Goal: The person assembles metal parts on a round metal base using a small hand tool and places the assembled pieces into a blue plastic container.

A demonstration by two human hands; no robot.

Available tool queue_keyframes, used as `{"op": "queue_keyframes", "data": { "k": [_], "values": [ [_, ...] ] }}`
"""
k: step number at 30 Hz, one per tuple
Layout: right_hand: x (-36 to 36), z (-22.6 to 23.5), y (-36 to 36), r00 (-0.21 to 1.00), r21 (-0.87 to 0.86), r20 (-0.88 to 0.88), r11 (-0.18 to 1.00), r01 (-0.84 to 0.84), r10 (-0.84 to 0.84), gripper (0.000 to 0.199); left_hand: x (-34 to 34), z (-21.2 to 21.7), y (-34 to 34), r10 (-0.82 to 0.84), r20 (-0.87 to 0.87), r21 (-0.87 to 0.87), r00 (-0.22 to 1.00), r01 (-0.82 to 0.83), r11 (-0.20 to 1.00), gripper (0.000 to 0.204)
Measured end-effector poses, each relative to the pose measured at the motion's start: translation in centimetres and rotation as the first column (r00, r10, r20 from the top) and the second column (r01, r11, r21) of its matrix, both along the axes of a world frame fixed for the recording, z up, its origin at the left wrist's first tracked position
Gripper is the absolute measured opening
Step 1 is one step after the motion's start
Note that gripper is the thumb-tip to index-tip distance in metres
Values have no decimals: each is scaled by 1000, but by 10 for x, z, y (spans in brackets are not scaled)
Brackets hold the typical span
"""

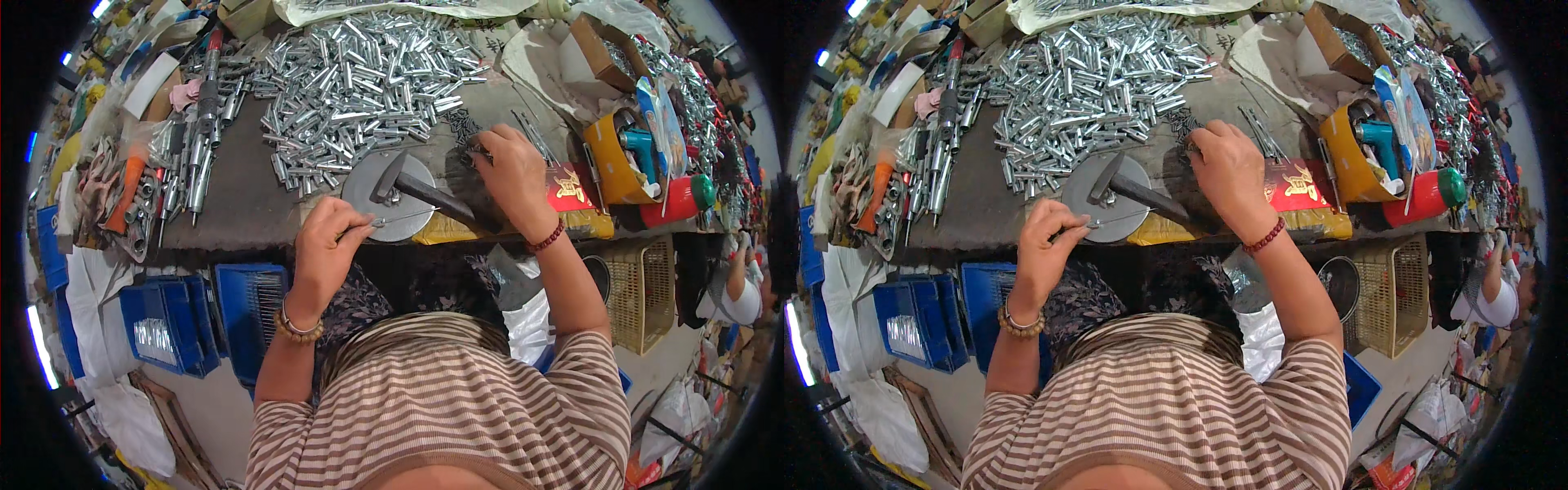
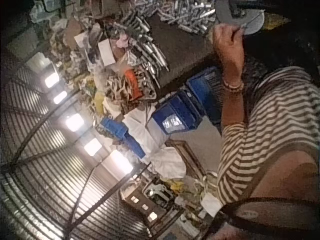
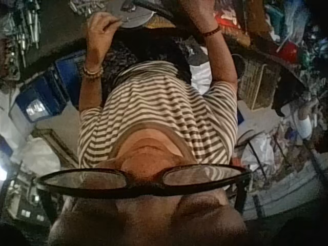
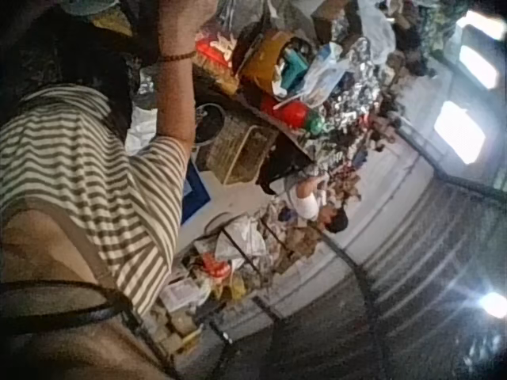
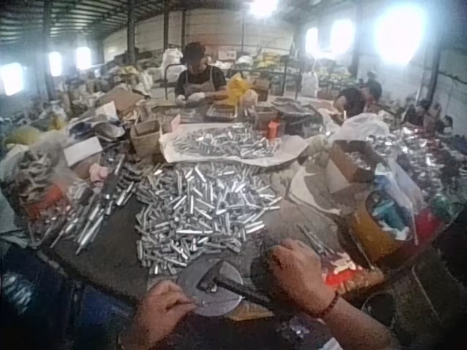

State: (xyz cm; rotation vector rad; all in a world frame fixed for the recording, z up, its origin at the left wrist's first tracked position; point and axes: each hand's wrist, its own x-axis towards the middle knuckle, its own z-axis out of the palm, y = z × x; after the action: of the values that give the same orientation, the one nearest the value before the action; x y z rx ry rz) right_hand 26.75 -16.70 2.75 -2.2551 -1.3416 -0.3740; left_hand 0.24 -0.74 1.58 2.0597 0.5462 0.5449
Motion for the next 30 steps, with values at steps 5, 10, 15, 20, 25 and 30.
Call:
{"op": "queue_keyframes", "data": {
  "k": [5,10,15,20,25,30],
  "values": [
    [1,-5,11,1000,-85,-11,996,-24,23,13,-1,-3,0,-3,4,12,1000,3,1000,14],
    [5,-15,13,999,-77,18,997,-29,31,13,-1,-1,-1,4,-2,15,1000,-4,1000,14],
    [-30,8,13,969,87,-198,987,-133,148,15,1,-4,-1,26,75,80,997,-32,996,12],
    [-87,-1,21,878,184,-257,912,-366,404,17,1,-4,2,-16,43,78,999,13,997,14],
    [-98,-9,27,871,173,-179,886,-429,457,17,-2,-6,1,-10,69,106,998,3,994,14],
    [-101,-2,29,887,97,-105,893,-440,449,15,-2,-12,3,-15,51,121,999,8,993,14]
  ]
}}
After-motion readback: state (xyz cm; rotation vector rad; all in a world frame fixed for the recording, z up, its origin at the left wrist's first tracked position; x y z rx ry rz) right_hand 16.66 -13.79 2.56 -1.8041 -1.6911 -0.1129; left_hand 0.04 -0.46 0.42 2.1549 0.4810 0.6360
